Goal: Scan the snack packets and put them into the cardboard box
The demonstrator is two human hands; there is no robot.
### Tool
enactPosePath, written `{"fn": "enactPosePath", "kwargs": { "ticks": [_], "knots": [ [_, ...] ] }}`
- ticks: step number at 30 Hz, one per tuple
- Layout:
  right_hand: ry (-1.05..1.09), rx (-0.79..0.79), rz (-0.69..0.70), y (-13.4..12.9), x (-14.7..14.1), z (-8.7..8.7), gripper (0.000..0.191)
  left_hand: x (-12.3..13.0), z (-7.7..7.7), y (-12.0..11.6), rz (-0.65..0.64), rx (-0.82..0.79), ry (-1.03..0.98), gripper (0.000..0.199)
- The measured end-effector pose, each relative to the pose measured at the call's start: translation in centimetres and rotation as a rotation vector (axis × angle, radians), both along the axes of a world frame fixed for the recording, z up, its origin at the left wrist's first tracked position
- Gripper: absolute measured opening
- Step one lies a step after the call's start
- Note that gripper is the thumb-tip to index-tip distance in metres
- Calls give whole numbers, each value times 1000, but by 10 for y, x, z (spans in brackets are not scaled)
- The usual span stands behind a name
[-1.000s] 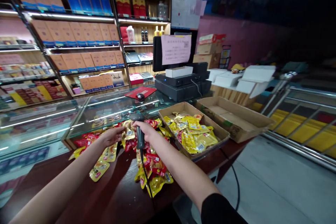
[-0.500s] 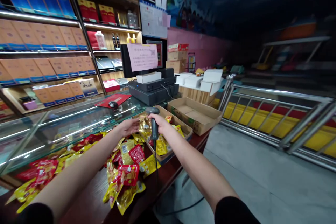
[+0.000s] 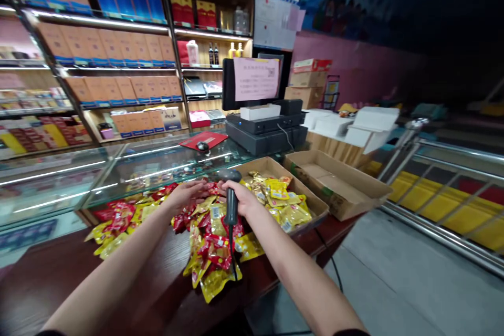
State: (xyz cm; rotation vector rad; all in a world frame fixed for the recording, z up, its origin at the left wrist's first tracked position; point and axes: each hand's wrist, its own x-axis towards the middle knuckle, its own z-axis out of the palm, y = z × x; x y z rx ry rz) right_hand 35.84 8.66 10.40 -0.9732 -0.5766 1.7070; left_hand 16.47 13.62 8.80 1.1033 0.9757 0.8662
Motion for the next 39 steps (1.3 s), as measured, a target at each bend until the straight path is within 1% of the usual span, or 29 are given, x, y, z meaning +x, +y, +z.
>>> {"fn": "enactPosePath", "kwargs": {
  "ticks": [4, 7, 9, 12, 15, 19, 22, 25, 27, 29, 32, 34, 36, 39],
  "knots": [
    [34, -50, 126, 3, -62, -18, 14, -89, -14, -10, 293, 140, 143, 45],
    [32, -105, 199, 3, -103, -32, 14, -143, -29, -15, 434, 227, 328, 46],
    [26, -125, 250, 3, -127, -39, 14, -169, -41, -19, 487, 256, 458, 42],
    [-14, -132, 278, 4, -156, -48, 12, -188, -53, -27, 532, 276, 612, 29],
    [-81, -158, 259, 7, -178, -57, 9, -189, -59, -37, 530, 256, 673, 21],
    [-88, -197, 292, 10, -196, -68, 9, -182, -64, -43, 537, 187, 594, 21],
    [-60, -188, 285, 11, -202, -74, 6, -179, -67, -43, 527, 178, 643, 24],
    [-19, -163, 267, 10, -200, -72, 4, -176, -68, -45, 498, 184, 638, 31],
    [28, -136, 278, 8, -196, -68, 4, -171, -68, -46, 475, 154, 537, 36],
    [68, -86, 276, 5, -191, -62, 5, -163, -66, -47, 422, 103, 388, 39],
    [60, 1, 234, 1, -184, -55, 9, -147, -65, -46, 361, 31, 181, 32],
    [31, 49, 190, -1, -177, -52, 11, -138, -63, -45, 354, -32, 36, 24],
    [2, 79, 108, -2, -169, -50, 14, -131, -62, -42, 337, -110, -116, 19],
    [-42, 83, -31, -2, -154, -49, 18, -125, -59, -40, 281, -195, -265, 19]
  ]
}}
